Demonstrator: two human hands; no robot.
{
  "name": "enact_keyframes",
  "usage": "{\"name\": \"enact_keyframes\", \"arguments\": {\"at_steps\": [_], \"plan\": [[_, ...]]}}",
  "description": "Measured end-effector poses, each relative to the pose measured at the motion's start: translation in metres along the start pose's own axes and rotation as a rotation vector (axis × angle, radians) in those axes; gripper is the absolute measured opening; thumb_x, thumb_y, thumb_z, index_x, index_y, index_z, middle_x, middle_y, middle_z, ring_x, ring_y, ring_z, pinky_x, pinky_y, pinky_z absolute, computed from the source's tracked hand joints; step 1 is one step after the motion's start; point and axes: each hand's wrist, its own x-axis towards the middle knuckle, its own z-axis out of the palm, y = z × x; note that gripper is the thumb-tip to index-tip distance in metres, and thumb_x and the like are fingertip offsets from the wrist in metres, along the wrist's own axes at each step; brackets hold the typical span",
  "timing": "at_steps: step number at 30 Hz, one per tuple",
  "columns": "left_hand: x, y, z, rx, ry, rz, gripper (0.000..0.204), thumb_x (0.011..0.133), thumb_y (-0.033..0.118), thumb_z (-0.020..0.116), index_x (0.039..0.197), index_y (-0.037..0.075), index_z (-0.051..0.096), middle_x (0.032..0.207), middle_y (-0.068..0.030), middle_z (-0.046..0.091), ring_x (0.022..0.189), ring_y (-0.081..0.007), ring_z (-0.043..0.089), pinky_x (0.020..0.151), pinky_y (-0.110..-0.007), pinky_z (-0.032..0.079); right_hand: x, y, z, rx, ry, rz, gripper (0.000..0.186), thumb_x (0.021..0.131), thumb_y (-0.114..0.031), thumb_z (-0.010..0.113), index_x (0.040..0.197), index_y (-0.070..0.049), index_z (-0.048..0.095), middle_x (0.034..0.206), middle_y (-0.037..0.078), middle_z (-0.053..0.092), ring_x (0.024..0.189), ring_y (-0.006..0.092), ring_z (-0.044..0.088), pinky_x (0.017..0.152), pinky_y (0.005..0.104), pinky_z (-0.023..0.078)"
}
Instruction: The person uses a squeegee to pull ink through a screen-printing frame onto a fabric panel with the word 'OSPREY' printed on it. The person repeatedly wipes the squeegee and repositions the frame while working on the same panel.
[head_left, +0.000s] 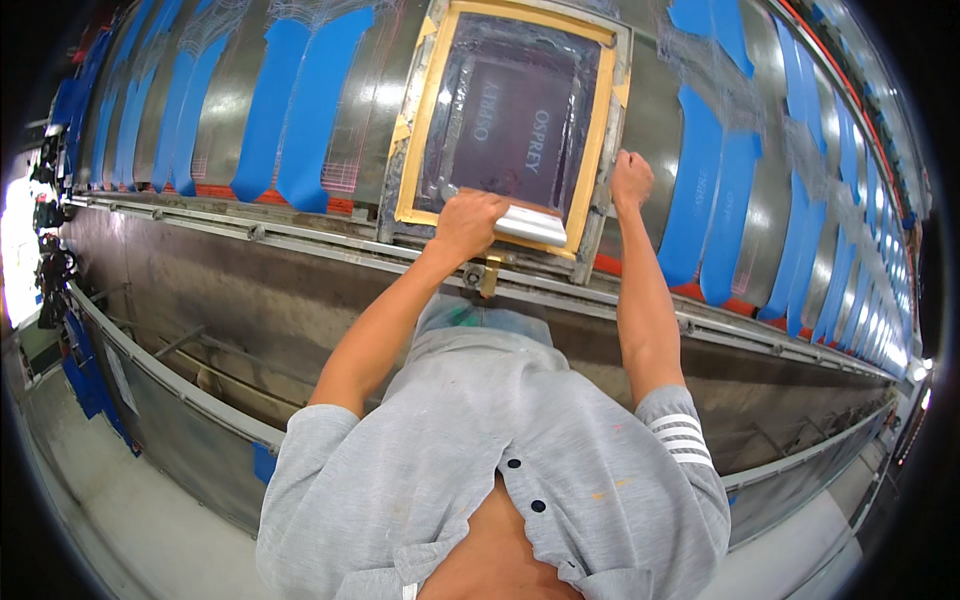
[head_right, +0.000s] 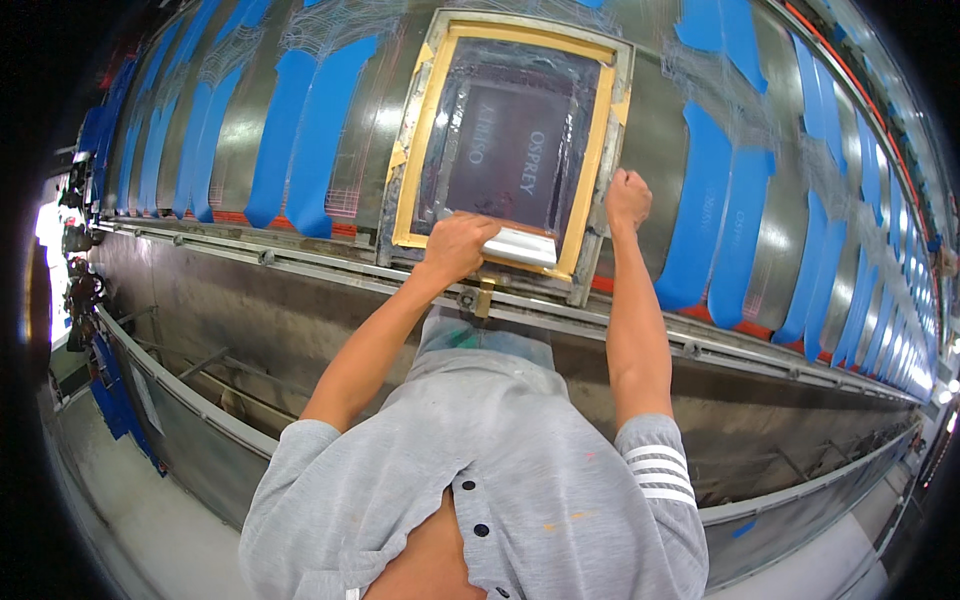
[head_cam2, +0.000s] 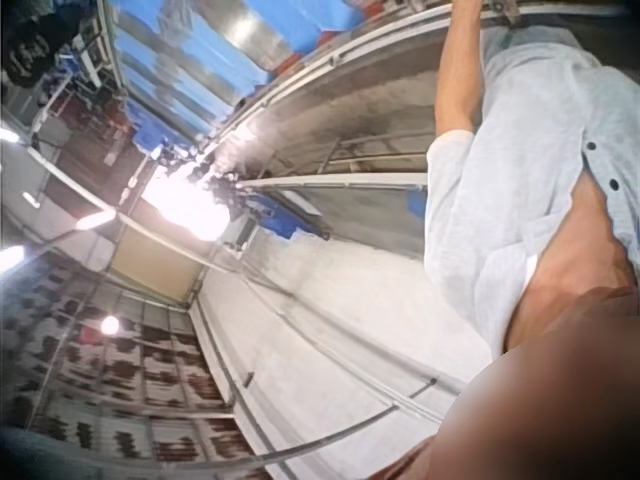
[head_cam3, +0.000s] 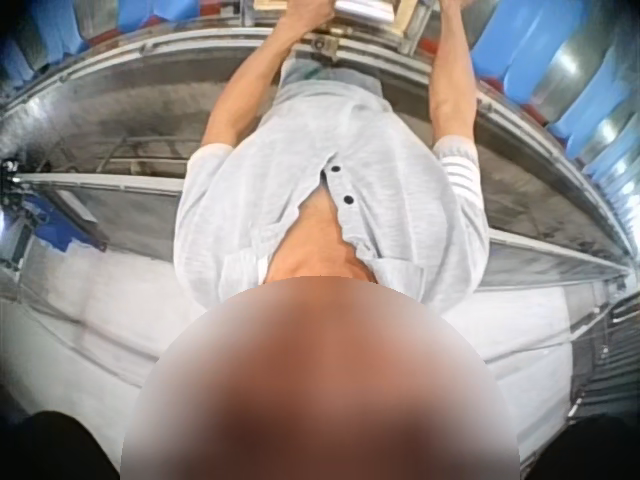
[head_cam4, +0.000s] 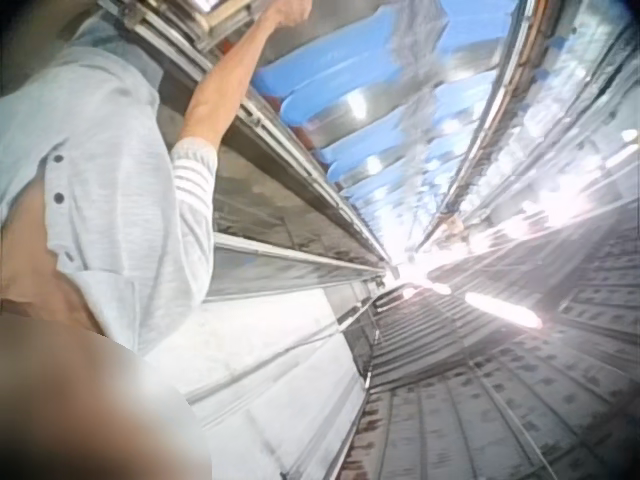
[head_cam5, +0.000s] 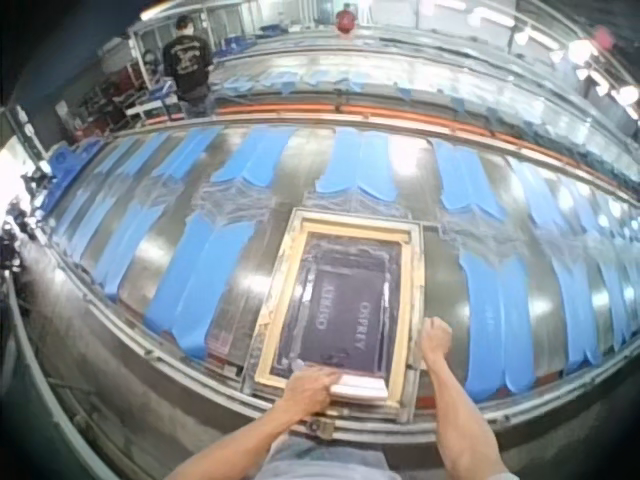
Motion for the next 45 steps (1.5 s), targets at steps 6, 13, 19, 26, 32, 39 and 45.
{"name": "enact_keyframes", "arguments": {"at_steps": [6,13,19,26,32,39,45], "plan": [[-0.051,0.02,-0.013,0.014,0.013,-0.056,0.034,0.076,-0.001,0.063,0.11,0.003,0.069,0.115,-0.0141,0.074,0.115,-0.03,0.069,0.094,-0.041,0.054,-0.018,-0.005,-0.004,0.0,-0.021,0.085,0.039,0.094,-0.034,0.052,0.089,-0.002,0.074,0.092,0.025,0.072,0.089,0.0484,0.068,0.082,0.0559,0.051],[-0.054,0.013,-0.019,0.044,0.076,0.011,0.036,0.076,-0.002,0.062,0.111,0.002,0.068,0.117,-0.0126,0.073,0.113,-0.0306,0.07,0.092,-0.042,0.055,-0.058,-0.023,-0.046,-0.062,-0.058,0.127,0.04,0.098,-0.035,0.049,0.092,-0.004,0.074,0.093,0.025,0.073,0.09,0.0492,0.068,0.083,0.0576,0.051],[0.098,-0.041,-0.031,0.103,0.054,-0.05,0.039,0.078,0.001,0.06,0.108,0.017,0.078,0.095,-0.0132,0.076,0.085,-0.0354,0.072,0.074,-0.047,0.057,-0.085,-0.015,-0.074,-0.153,-0.208,0.138,0.042,0.102,-0.041,0.052,0.102,-0.007,0.076,0.111,0.02,0.071,0.101,0.0437,0.066,0.09,0.052,0.051],[0.213,-0.061,-0.113,0.217,-0.274,-0.199,0.032,0.08,0.014,0.064,0.104,0.024,0.081,0.094,-0.0144,0.077,0.089,-0.0351,0.074,0.078,-0.048,0.058,0.004,-0.135,-0.112,0.017,0.078,-0.661,0.052,0.091,-0.044,0.074,0.128,-0.007,0.07,0.123,0.015,0.068,0.12,0.036,0.059,0.102,0.0482,0.046],[0.199,-0.072,-0.101,0.22,-0.145,-0.102,0.04,0.078,0.011,0.063,0.111,0.027,0.08,0.095,-0.0112,0.077,0.088,-0.0344,0.073,0.078,-0.048,0.058,0.032,-0.186,-0.037,-0.302,-0.315,-0.856,0.028,0.084,-0.024,0.073,0.107,-0.009,0.073,0.111,0.011,0.071,0.11,0.0282,0.064,0.095,0.0442,0.048],[0.01,0.0,-0.074,0.065,-0.088,-0.152,0.045,0.074,-0.003,0.065,0.114,0.015,0.075,0.111,-0.0067,0.076,0.09,-0.0288,0.073,0.071,-0.042,0.058,-0.151,-0.132,-0.073,-0.035,-0.272,-0.82,0.015,0.08,-0.006,0.063,0.094,-0.004,0.067,0.098,0.013,0.064,0.103,0.0307,0.061,0.102,0.048,0.043],[-0.043,0.003,-0.072,-0.041,-0.145,-0.026,0.034,0.07,0.001,0.068,0.102,0.011,0.076,0.1,-0.011,0.076,0.087,-0.0312,0.074,0.072,-0.043,0.059,-0.216,-0.123,-0.088,-0.09,-0.369,-0.754,0.014,0.079,-0.007,0.063,0.091,-0.005,0.069,0.094,0.012,0.066,0.103,0.0294,0.062,0.101,0.0485,0.043]]}}
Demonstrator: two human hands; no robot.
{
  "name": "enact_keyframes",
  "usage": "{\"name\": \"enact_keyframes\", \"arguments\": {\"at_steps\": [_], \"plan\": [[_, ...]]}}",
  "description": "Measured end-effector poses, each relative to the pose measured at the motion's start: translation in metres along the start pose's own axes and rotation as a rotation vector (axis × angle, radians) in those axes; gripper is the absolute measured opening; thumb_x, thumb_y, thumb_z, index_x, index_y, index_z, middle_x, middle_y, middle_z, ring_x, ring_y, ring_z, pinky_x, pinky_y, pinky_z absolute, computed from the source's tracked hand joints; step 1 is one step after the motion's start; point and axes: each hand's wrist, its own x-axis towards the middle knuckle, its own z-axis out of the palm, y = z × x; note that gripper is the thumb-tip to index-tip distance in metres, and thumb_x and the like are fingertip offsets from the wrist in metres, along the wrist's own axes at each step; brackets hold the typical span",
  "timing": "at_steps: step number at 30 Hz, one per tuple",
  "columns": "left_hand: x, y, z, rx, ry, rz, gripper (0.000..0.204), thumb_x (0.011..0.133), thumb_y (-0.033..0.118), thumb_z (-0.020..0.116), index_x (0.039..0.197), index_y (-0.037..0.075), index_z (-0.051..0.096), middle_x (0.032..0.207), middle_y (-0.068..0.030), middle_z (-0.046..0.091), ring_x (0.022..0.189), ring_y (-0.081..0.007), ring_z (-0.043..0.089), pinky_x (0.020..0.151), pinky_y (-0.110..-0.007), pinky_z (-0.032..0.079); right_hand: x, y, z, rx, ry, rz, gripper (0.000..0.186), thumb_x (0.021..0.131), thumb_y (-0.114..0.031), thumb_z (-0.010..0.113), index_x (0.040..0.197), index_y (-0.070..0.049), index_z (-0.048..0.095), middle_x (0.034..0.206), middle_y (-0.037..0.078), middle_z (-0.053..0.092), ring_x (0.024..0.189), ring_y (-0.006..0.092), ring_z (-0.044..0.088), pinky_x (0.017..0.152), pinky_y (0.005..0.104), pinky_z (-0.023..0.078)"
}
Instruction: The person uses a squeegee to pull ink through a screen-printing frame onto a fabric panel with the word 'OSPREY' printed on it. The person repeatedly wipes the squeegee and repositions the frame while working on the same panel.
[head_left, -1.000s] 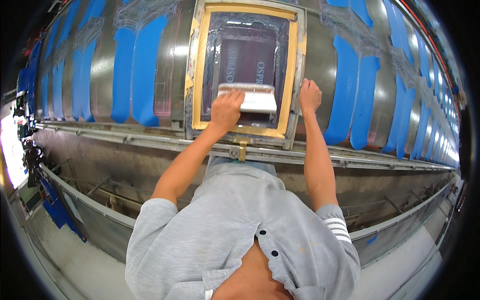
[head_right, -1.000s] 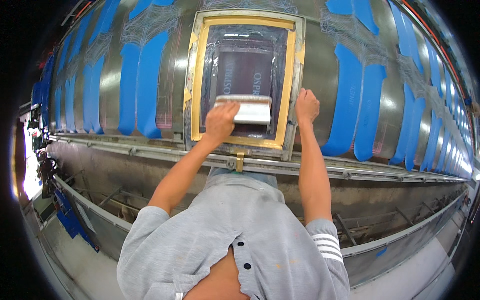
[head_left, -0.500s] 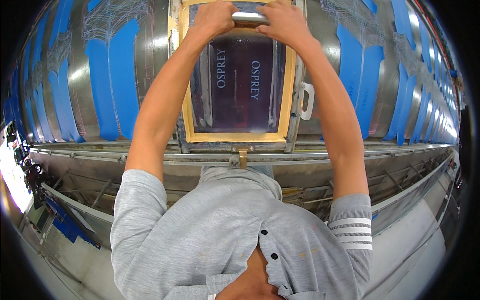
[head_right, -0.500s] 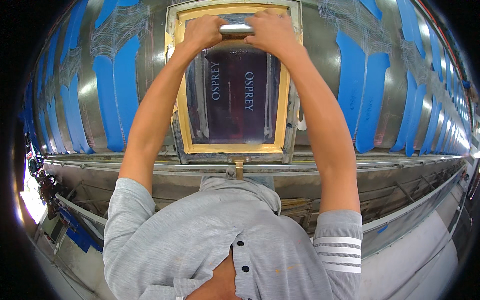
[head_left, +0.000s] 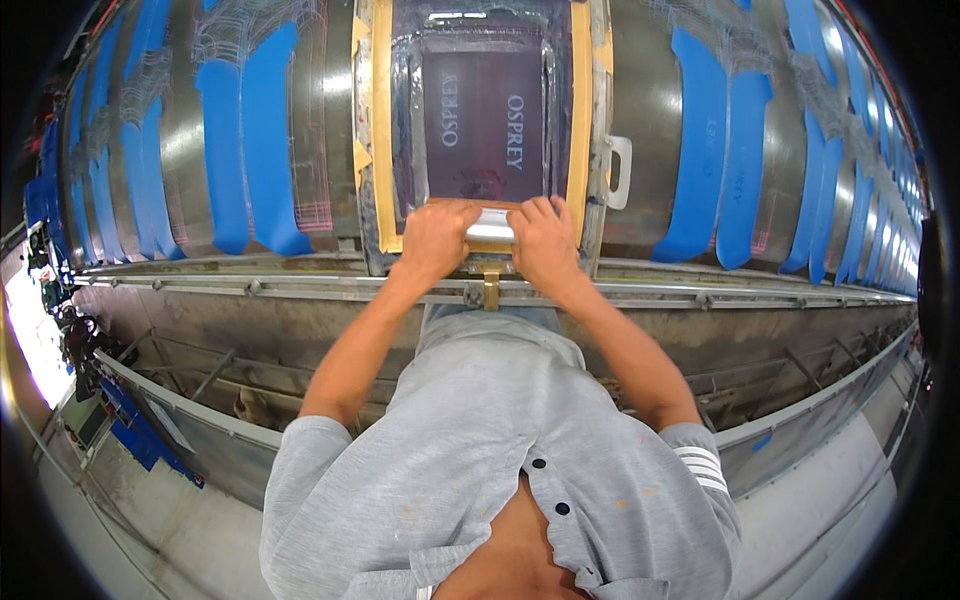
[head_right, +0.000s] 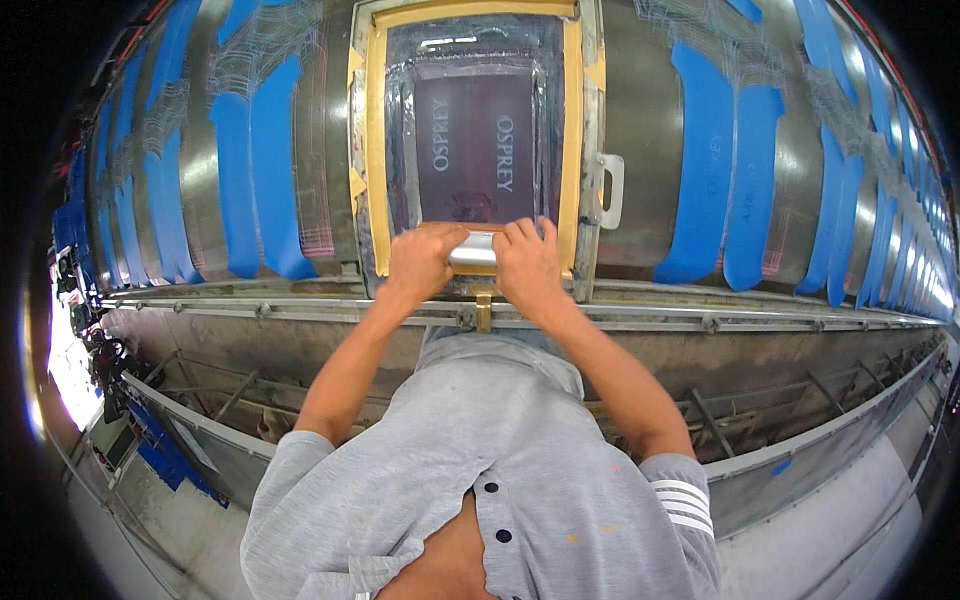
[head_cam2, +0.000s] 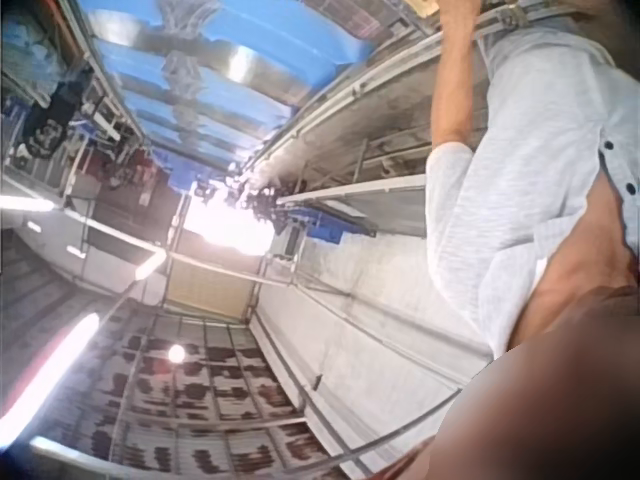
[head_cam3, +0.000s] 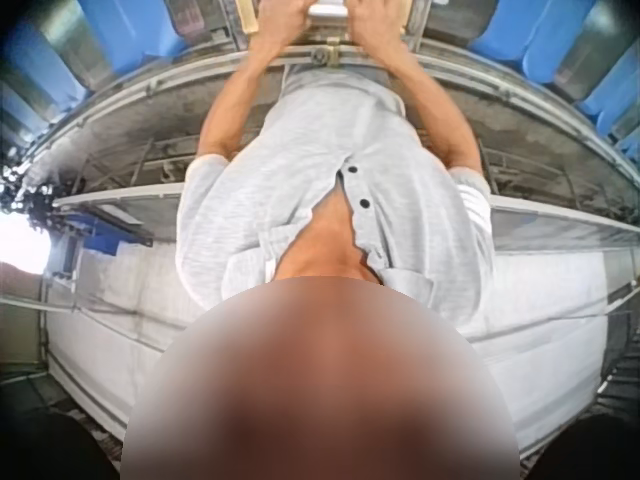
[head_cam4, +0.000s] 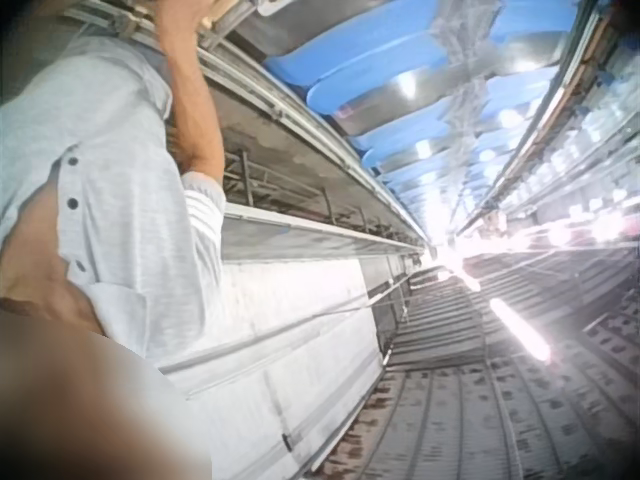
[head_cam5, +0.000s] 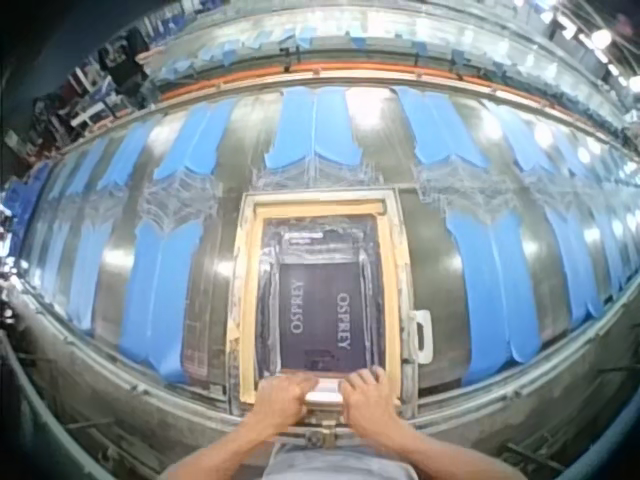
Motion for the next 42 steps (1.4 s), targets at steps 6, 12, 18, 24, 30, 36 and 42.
{"name": "enact_keyframes", "arguments": {"at_steps": [6,12,18,24,30,36,42], "plan": [[0.164,-0.034,-0.059,0.149,-0.125,-0.15,0.031,0.078,0.011,0.068,0.103,0.021,0.082,0.087,-0.0159,0.076,0.083,-0.0353,0.075,0.076,-0.047,0.06,0.155,0.088,-0.042,-0.124,-0.122,0.004,0.016,0.08,-0.013,0.067,0.093,-0.01,0.075,0.094,0.011,0.073,0.103,0.03,0.066,0.093,0.0487,0.048],[0.208,-0.047,-0.066,0.21,0.025,-0.077,0.028,0.077,0.016,0.069,0.101,0.025,0.082,0.087,-0.0123,0.076,0.084,-0.0344,0.074,0.073,-0.047,0.058,0.198,0.118,-0.037,-0.055,0.05,-0.03,0.017,0.079,-0.005,0.065,0.095,-0.007,0.07,0.101,0.011,0.069,0.101,0.0318,0.063,0.09,0.0432,0.05],[0.034,0.015,-0.011,0.08,0.098,-0.061,0.034,0.074,0.001,0.066,0.106,0.012,0.074,0.103,-0.01,0.074,0.083,-0.0305,0.073,0.066,-0.043,0.06,0.03,0.033,-0.008,0.047,0.08,-0.042,0.015,0.077,-0.005,0.066,0.092,-0.004,0.066,0.098,0.013,0.063,0.105,0.0307,0.06,0.102,0.0483,0.043],[0.018,0.024,-0.014,-0.009,-0.138,-0.117,0.036,0.073,0.003,0.068,0.104,0.015,0.079,0.098,-0.0126,0.076,0.086,-0.0318,0.075,0.075,-0.043,0.06,0.002,0.019,-0.022,0.016,-0.069,-0.014,0.01,0.079,-0.008,0.065,0.088,-0.006,0.068,0.094,0.011,0.066,0.103,0.0289,0.061,0.1,0.05,0.042],[0.188,-0.033,-0.072,0.181,-0.105,-0.143,0.026,0.081,0.016,0.066,0.101,0.022,0.082,0.087,-0.0144,0.076,0.083,-0.0354,0.074,0.074,-0.048,0.059,0.176,0.103,-0.049,-0.101,-0.046,-0.031,0.018,0.081,-0.011,0.062,0.093,-0.009,0.076,0.093,0.011,0.072,0.098,0.0324,0.066,0.085,0.0496,0.05],[0.197,-0.043,-0.067,0.224,0.011,-0.081,0.032,0.08,0.013,0.066,0.106,0.025,0.08,0.093,-0.0115,0.076,0.082,-0.0346,0.073,0.072,-0.047,0.058,0.186,0.113,-0.034,-0.017,0.125,-0.095,0.022,0.077,-0.007,0.07,0.099,-0.007,0.071,0.098,0.01,0.069,0.101,0.033,0.063,0.087,0.0457,0.052],[0.032,0.015,-0.018,0.064,0.059,-0.075,0.041,0.072,-0.002,0.066,0.109,0.014,0.073,0.112,-0.008,0.075,0.091,-0.0292,0.074,0.072,-0.041,0.06,0.032,0.025,-0.017,0.136,0.057,-0.004,0.015,0.078,-0.002,0.064,0.093,-0.002,0.065,0.098,0.014,0.063,0.105,0.0337,0.06,0.099,0.0482,0.044]]}}
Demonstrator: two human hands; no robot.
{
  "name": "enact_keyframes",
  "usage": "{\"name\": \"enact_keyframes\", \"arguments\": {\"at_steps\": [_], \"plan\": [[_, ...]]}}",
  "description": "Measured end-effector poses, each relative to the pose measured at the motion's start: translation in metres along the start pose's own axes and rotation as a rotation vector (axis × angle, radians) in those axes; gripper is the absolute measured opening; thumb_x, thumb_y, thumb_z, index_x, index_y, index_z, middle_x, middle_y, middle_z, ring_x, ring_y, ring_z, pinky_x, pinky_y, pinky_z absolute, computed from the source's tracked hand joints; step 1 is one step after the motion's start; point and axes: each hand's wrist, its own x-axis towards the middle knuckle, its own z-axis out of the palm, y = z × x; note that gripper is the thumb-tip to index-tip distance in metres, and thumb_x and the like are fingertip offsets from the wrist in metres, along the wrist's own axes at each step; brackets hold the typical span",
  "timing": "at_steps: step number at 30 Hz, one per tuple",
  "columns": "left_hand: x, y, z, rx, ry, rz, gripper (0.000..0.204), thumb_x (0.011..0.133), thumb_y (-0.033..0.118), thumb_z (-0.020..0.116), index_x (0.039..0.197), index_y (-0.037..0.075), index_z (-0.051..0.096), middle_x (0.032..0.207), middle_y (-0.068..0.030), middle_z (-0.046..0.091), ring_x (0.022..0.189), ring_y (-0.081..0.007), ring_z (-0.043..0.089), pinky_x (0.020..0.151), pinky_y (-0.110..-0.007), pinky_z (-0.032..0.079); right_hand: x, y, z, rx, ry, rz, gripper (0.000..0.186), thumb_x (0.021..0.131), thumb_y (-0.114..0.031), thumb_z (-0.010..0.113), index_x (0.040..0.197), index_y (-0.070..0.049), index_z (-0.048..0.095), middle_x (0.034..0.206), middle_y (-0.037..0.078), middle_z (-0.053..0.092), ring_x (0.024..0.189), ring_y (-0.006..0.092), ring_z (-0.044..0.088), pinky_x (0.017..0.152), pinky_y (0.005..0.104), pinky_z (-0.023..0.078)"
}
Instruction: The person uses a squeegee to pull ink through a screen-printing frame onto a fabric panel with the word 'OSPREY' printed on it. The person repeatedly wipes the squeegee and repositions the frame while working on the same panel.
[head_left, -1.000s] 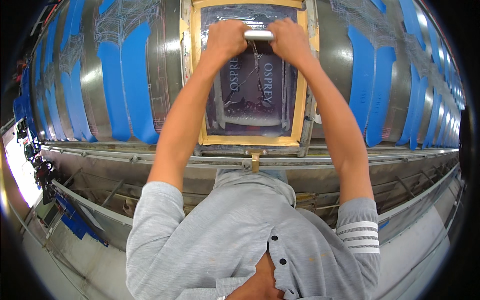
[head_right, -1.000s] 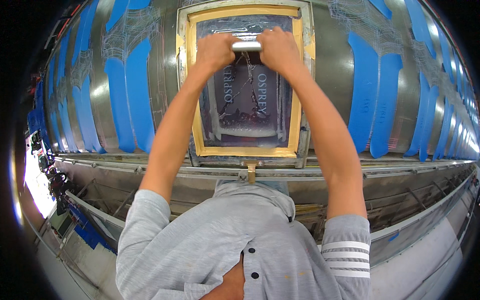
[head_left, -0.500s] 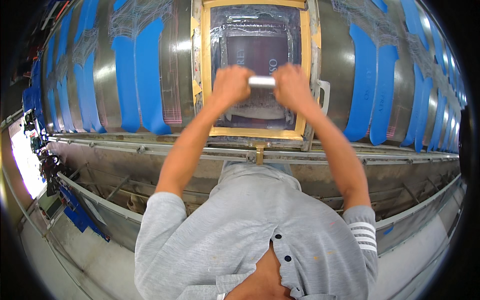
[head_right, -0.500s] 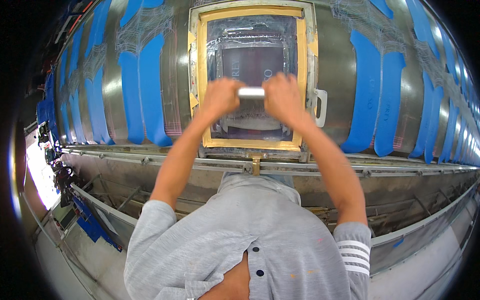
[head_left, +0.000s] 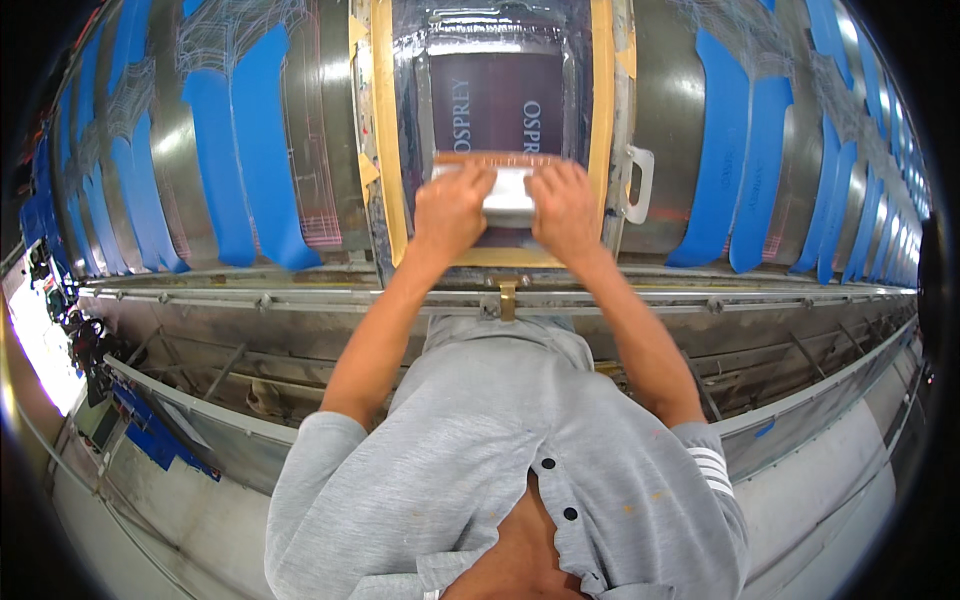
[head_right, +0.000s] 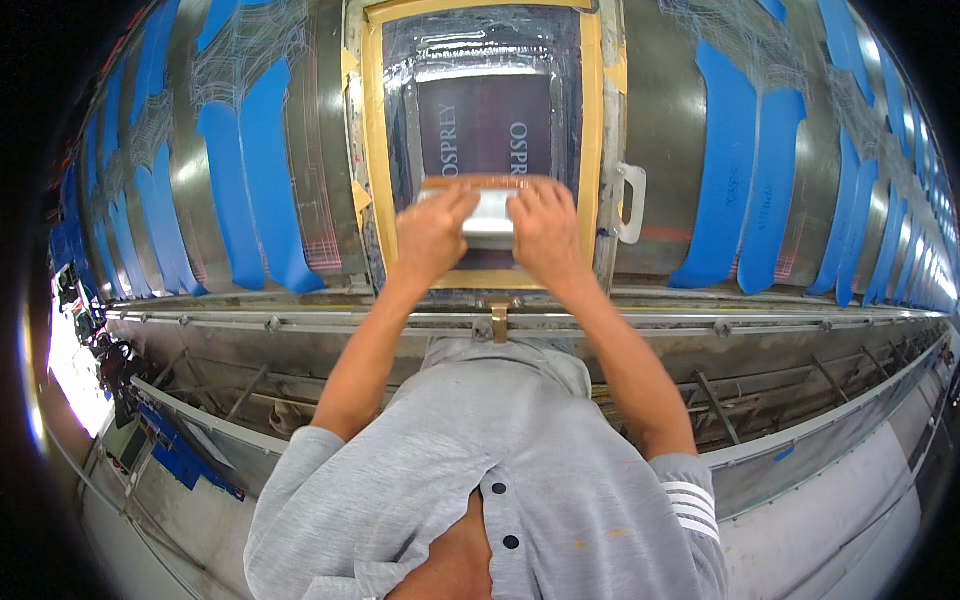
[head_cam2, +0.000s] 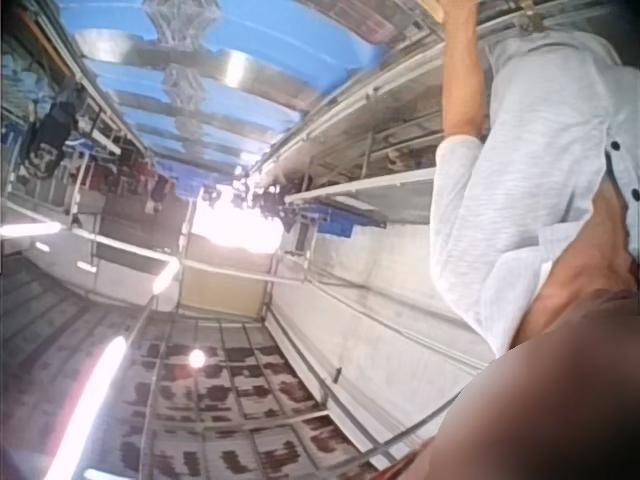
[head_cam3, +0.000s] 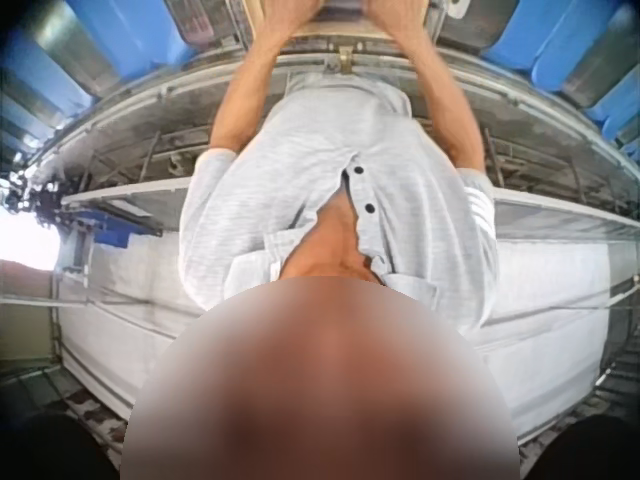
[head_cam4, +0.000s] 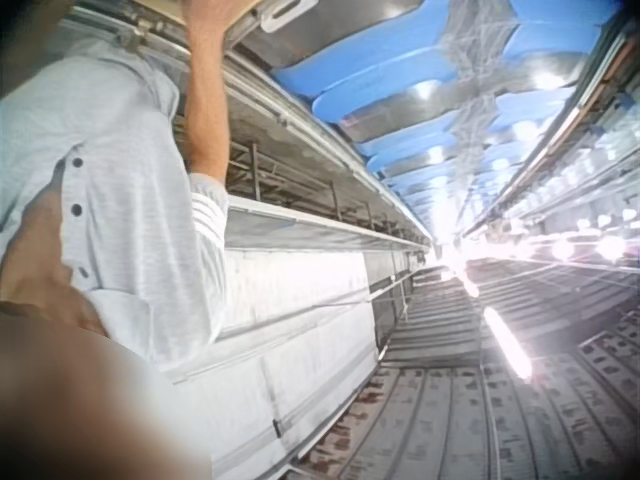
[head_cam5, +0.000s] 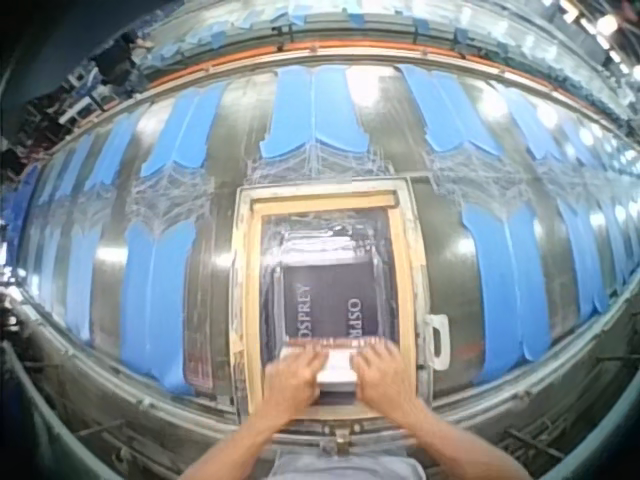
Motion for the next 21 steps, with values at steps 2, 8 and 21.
{"name": "enact_keyframes", "arguments": {"at_steps": [2,8,21], "plan": [[-0.041,0.012,0.01,-0.024,0.009,0.018,0.04,0.07,-0.004,0.068,0.107,0.01,0.072,0.111,-0.0076,0.075,0.096,-0.0282,0.073,0.078,-0.04,0.06,-0.036,-0.019,0.003,-0.007,-0.055,0.037,0.015,0.078,-0.004,0.065,0.093,-0.002,0.065,0.099,0.014,0.063,0.109,0.0333,0.059,0.101,0.0486,0.044],[-0.03,0.0,0.016,-0.017,0.024,0.051,0.037,0.07,-0.003,0.068,0.105,0.008,0.071,0.106,-0.0073,0.074,0.096,-0.0276,0.072,0.078,-0.04,0.058,-0.009,0.043,-0.013,0.344,-0.134,0.064,0.058,0.082,-0.045,0.082,0.124,-0.007,0.07,0.122,0.018,0.065,0.121,0.0375,0.057,0.104,0.0494,0.045],[0.002,0.015,0.079,-0.014,0.077,0.141,0.035,0.072,-0.002,0.07,0.106,0.005,0.069,0.108,-0.0092,0.073,0.104,-0.0295,0.07,0.087,-0.042,0.056,0.004,0.249,0.012,0.098,0.424,0.77,0.042,0.096,-0.042,0.063,0.093,-0.003,0.077,0.082,0.018,0.072,0.077,0.0338,0.069,0.074,0.0469,0.051]]}}
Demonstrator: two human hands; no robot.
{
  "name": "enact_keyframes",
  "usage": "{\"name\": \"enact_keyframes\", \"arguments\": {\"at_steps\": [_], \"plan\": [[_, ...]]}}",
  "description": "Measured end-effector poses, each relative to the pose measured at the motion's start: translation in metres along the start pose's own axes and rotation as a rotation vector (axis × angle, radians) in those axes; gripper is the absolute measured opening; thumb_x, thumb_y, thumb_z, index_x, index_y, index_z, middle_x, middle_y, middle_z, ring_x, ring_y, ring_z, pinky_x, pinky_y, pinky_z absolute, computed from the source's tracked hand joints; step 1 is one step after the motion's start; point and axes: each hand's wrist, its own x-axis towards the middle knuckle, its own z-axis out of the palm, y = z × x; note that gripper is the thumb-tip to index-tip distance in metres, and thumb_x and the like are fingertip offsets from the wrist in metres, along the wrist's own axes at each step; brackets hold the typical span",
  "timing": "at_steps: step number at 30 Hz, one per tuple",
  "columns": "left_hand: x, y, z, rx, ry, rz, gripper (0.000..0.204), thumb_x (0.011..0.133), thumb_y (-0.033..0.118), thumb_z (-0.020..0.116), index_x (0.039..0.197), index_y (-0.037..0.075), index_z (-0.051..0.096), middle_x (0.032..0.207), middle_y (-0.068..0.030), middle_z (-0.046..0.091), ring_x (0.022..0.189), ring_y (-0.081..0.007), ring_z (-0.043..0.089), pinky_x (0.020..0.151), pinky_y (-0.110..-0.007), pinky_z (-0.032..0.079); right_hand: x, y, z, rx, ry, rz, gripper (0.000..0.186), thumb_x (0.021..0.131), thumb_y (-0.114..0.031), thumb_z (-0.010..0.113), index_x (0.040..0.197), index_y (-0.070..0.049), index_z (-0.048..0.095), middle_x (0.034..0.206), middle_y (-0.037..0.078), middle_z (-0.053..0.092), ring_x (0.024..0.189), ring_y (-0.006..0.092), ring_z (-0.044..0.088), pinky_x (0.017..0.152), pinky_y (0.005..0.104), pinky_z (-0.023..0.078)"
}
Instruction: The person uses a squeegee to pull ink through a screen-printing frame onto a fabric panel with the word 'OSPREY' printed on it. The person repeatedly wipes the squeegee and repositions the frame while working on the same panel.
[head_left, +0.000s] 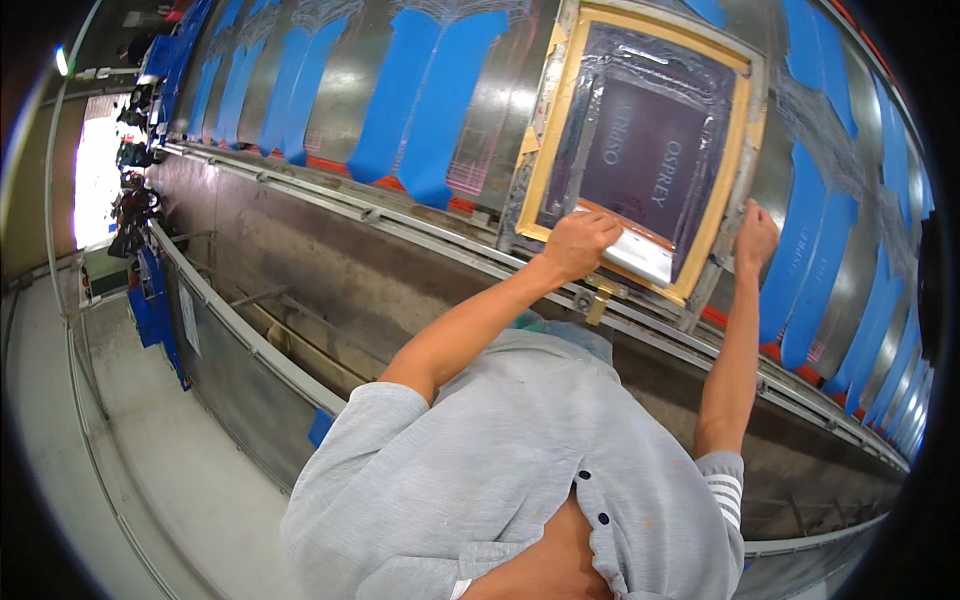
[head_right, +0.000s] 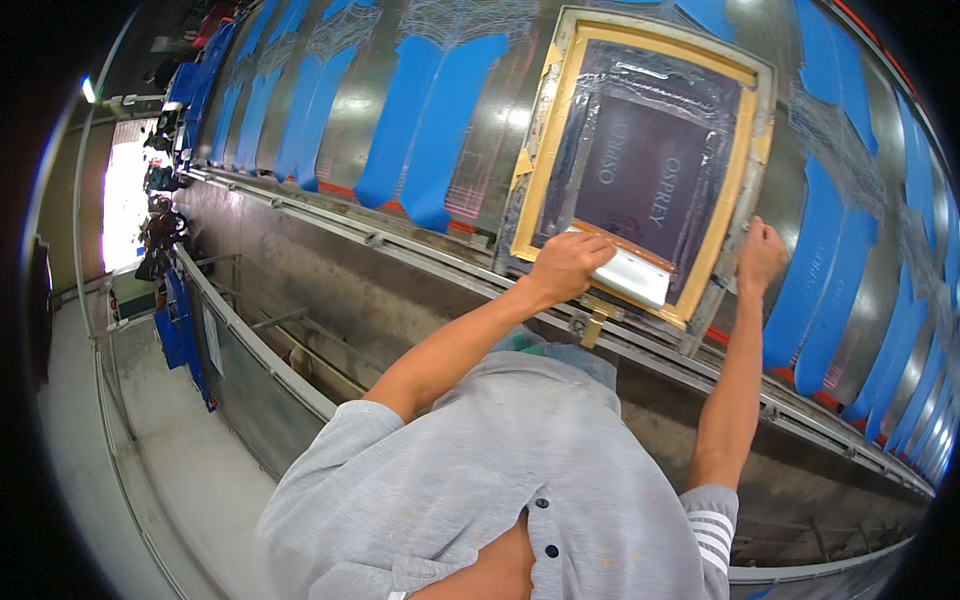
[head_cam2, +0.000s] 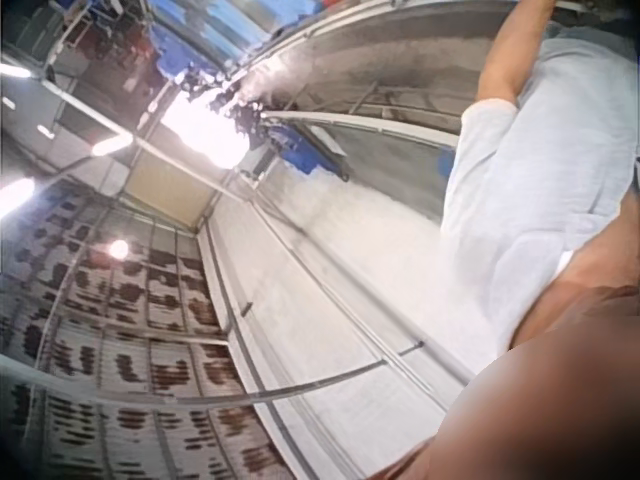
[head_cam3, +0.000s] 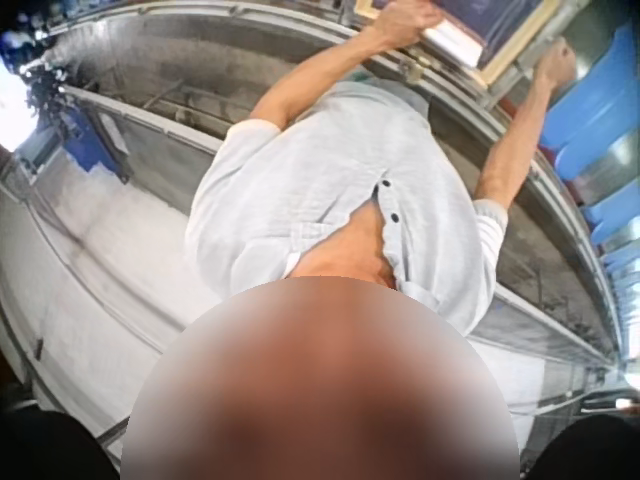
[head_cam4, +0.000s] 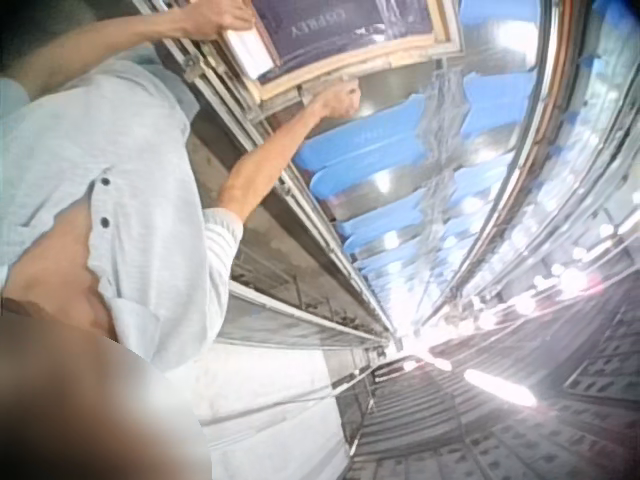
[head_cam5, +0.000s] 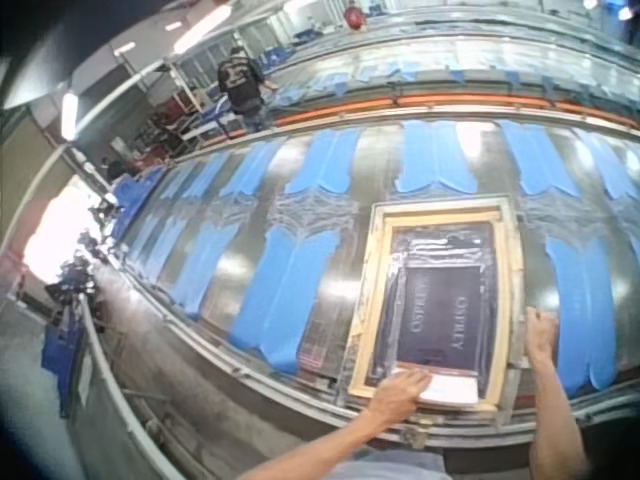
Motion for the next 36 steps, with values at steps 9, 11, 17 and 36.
{"name": "enact_keyframes", "arguments": {"at_steps": [9,11,17,36], "plan": [[-0.014,-0.003,-0.038,-0.137,0.062,-0.062,0.05,0.066,-0.002,0.074,0.115,0.003,0.071,0.117,-0.0148,0.073,0.112,-0.0333,0.07,0.095,-0.044,0.055,-0.027,-0.099,-0.045,0.152,0.169,-0.532,0.026,0.1,-0.023,0.062,0.091,-0.003,0.074,0.08,0.012,0.07,0.069,0.0261,0.063,0.063,0.0441,0.047],[-0.02,-0.02,-0.042,-0.114,0.088,-0.056,0.054,0.062,-0.005,0.075,0.116,0.003,0.074,0.119,-0.016,0.074,0.113,-0.0342,0.07,0.097,-0.044,0.055,-0.034,-0.114,-0.023,0.008,0.123,-0.426,0.024,0.096,-0.021,0.062,0.088,-0.002,0.074,0.076,0.017,0.066,0.069,0.0346,0.063,0.065,0.0472,0.049],[-0.012,-0.035,-0.053,0.043,0.027,-0.037,0.047,0.068,-0.008,0.066,0.112,0.006,0.073,0.117,-0.0113,0.074,0.11,-0.0306,0.07,0.093,-0.042,0.055,-0.037,-0.119,0.028,0.278,0.029,-0.069,0.033,0.093,-0.028,0.063,0.077,0.001,0.071,0.075,0.027,0.066,0.07,0.0464,0.066,0.065,0.0521,0.05],[0.006,-0.097,-0.043,0.095,-0.193,-0.087,0.042,0.074,-0.004,0.062,0.109,0.012,0.076,0.112,-0.007,0.076,0.102,-0.0296,0.071,0.085,-0.042,0.057,-0.04,-0.095,0.107,0.158,-0.017,0.073,0.039,0.097,-0.035,0.055,0.089,-0.004,0.076,0.095,0.026,0.07,0.09,0.0451,0.067,0.082,0.0536,0.053]]}}
